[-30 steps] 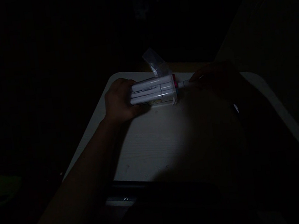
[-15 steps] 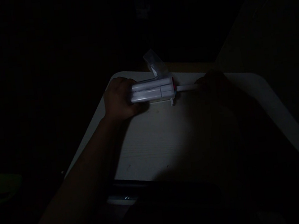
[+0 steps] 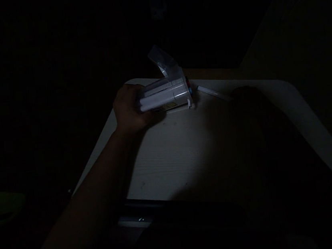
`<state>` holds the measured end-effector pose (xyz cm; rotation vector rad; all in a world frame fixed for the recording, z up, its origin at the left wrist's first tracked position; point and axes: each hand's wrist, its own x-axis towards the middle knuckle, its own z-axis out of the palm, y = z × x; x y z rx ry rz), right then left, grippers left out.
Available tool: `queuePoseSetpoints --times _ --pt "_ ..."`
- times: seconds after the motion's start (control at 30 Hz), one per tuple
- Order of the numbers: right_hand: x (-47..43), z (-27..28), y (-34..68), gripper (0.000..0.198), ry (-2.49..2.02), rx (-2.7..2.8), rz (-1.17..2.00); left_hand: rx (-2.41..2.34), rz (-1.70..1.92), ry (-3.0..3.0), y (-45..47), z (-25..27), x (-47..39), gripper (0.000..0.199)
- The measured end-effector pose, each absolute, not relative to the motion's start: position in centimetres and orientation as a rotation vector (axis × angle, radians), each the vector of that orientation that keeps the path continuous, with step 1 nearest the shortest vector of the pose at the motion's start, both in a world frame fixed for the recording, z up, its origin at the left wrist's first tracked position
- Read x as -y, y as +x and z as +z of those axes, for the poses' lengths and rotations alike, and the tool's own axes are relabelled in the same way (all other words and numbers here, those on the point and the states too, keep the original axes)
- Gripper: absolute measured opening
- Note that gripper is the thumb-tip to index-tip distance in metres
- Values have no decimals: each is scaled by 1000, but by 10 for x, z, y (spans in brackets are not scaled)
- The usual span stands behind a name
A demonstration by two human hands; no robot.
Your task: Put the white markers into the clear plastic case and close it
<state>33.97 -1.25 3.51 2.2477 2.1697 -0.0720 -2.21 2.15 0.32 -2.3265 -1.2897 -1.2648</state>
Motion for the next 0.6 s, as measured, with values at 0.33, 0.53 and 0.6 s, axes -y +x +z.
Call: queuePoseSetpoints --times 0.33,0.53,0.6 --pt "32 73 280 31 2424 -2773 -114 1288 -1281 -2355 -18 3 -21 92" --pt "42 67 250 34 1964 -3261 -381 1249 -1332 -2346 -20 3 -22 89" --pt "41 62 251 34 2010 -3234 -426 1247 -1341 -2346 -20 3 -22 88"
